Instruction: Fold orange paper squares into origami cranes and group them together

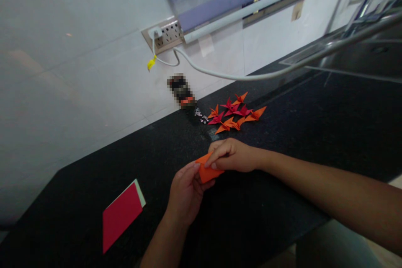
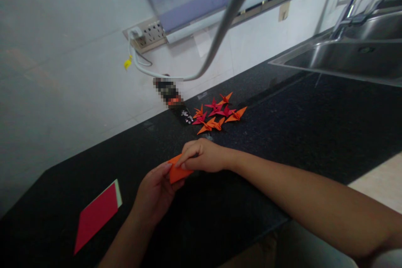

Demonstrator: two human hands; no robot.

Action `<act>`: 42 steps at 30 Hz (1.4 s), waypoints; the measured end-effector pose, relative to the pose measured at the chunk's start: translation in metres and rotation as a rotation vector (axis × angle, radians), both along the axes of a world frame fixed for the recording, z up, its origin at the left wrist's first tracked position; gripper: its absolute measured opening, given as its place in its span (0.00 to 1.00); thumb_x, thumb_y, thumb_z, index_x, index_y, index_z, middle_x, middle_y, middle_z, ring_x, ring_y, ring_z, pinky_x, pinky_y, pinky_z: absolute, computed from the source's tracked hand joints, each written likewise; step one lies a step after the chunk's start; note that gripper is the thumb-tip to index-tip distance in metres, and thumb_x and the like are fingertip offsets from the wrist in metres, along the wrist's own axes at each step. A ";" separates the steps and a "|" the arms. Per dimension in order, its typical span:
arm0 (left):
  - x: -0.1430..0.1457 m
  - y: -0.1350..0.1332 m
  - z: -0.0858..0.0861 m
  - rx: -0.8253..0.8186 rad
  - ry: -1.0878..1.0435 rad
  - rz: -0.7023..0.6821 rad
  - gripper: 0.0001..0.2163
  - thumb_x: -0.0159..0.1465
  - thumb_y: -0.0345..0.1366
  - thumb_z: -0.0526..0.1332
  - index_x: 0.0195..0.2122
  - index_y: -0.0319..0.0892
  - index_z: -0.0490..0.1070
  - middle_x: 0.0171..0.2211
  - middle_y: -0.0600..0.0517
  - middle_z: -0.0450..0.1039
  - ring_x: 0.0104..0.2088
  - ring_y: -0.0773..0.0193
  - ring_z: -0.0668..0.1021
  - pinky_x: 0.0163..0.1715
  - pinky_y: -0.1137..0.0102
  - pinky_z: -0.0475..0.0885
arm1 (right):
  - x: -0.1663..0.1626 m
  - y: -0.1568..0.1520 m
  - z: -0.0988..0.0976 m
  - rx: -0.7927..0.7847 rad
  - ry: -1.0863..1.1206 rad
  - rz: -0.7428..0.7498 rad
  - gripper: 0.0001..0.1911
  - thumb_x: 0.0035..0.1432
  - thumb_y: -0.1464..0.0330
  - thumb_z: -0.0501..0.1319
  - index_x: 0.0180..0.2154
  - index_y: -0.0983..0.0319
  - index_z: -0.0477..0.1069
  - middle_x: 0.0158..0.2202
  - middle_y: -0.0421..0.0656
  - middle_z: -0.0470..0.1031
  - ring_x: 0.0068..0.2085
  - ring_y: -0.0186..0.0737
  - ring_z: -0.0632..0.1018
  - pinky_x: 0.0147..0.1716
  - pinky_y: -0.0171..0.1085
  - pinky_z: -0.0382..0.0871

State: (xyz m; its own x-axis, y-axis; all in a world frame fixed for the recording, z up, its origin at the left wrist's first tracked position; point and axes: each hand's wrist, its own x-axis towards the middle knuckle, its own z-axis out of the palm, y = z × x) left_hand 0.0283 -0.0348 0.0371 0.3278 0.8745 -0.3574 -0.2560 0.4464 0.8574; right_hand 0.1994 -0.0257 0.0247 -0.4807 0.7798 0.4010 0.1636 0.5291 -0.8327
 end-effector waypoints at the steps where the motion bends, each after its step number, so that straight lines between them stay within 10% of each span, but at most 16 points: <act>1: 0.000 0.000 0.000 0.014 0.005 -0.005 0.07 0.54 0.31 0.58 0.32 0.35 0.72 0.28 0.48 0.75 0.25 0.65 0.76 0.22 0.73 0.73 | 0.000 0.000 0.000 -0.023 0.014 0.000 0.10 0.51 0.74 0.57 0.35 0.62 0.75 0.29 0.41 0.70 0.32 0.31 0.70 0.32 0.30 0.64; 18: -0.001 0.000 -0.001 0.009 0.013 -0.047 0.08 0.56 0.34 0.57 0.32 0.34 0.72 0.27 0.48 0.75 0.27 0.64 0.77 0.24 0.72 0.73 | -0.001 0.000 -0.001 -0.128 0.034 0.006 0.11 0.49 0.76 0.56 0.32 0.63 0.76 0.30 0.40 0.70 0.31 0.30 0.71 0.31 0.30 0.64; 42: -0.003 -0.005 -0.002 0.619 0.739 -0.001 0.12 0.58 0.43 0.55 0.32 0.41 0.72 0.22 0.55 0.73 0.24 0.69 0.72 0.23 0.76 0.64 | -0.017 -0.003 -0.007 -0.329 -0.107 -0.266 0.13 0.46 0.66 0.60 0.21 0.63 0.56 0.17 0.32 0.55 0.20 0.25 0.58 0.18 0.28 0.49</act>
State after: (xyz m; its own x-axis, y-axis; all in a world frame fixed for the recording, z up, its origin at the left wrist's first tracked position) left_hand 0.0253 -0.0402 0.0352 0.2058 0.9773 0.0511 0.4429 -0.1396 0.8856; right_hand 0.1823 -0.0289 0.0182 -0.2714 0.9600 0.0691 0.3532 0.1661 -0.9207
